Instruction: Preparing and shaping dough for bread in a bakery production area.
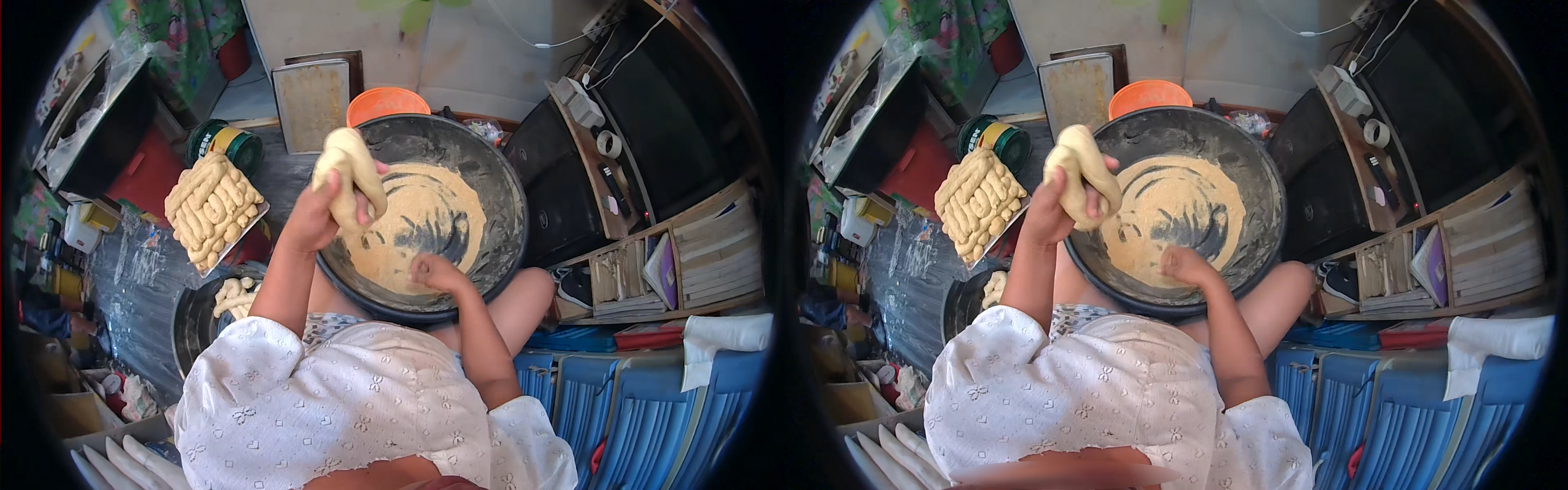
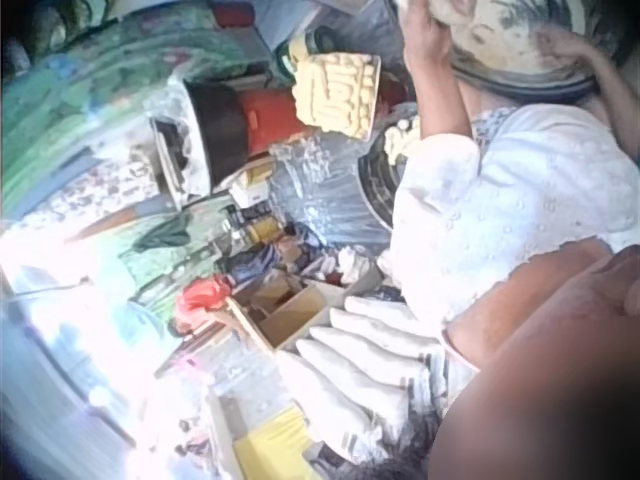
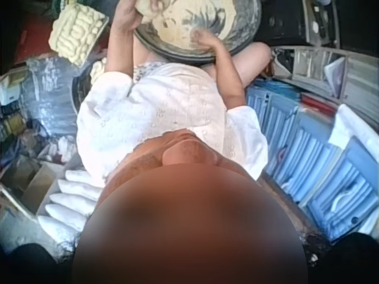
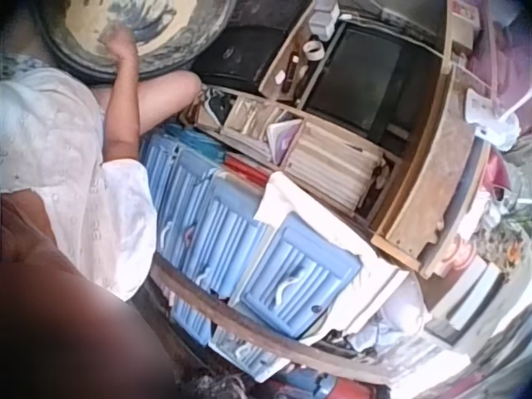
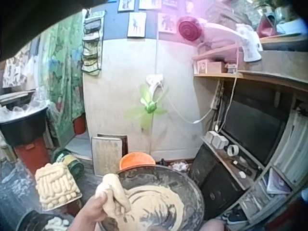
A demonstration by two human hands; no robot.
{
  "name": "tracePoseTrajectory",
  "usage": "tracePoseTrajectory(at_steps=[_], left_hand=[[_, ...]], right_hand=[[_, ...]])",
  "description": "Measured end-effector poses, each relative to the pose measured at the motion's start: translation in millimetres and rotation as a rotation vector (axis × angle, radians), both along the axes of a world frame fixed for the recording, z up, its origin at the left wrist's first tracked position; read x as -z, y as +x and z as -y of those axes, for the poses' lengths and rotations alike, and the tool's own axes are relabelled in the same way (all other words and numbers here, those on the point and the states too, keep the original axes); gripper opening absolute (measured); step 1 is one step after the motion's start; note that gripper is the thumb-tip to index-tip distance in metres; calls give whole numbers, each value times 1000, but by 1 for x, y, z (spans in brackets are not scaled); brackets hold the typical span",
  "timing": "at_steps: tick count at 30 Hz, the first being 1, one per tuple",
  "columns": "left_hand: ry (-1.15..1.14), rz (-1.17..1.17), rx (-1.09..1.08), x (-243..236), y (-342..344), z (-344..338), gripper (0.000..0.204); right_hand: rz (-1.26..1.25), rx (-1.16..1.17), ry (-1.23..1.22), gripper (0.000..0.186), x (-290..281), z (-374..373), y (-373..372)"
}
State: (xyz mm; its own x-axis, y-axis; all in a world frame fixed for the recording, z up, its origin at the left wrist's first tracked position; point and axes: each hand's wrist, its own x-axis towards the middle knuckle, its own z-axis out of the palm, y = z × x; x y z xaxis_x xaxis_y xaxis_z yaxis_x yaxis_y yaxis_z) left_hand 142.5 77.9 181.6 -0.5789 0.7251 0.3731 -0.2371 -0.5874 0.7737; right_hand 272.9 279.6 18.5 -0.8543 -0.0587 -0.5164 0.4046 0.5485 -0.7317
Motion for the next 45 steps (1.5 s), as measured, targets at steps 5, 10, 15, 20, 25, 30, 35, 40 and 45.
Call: tracePoseTrajectory(at_steps=[5,10,15,20,25,30,35,40,45], left_hand=[[-480,-173,62,28,28,-4,47],[-286,-144,37,-1,37,-1,57],[-20,-123,-215,-21,21,20,77],[137,-69,-276,-20,7,34,69],[83,-59,-302,-14,8,36,70],[17,-74,-333,-11,12,34,68],[-680,-355,-224,-14,34,28,46],[-1078,-1256,49,0,47,12,42],[-991,-1090,100,-18,46,9,39]], right_hand=[[-806,130,-22,69,-71,39,-10],[-769,312,-55,65,-36,64,-21],[-454,119,-26,43,11,23,-4],[-412,47,-155,43,-3,26,-1],[-389,73,-36,47,12,27,-1],[-208,27,342,52,42,1,2],[-691,324,-156,69,-38,47,2],[-834,216,-268,71,-88,76,0],[-407,44,-438,65,-93,75,10]])
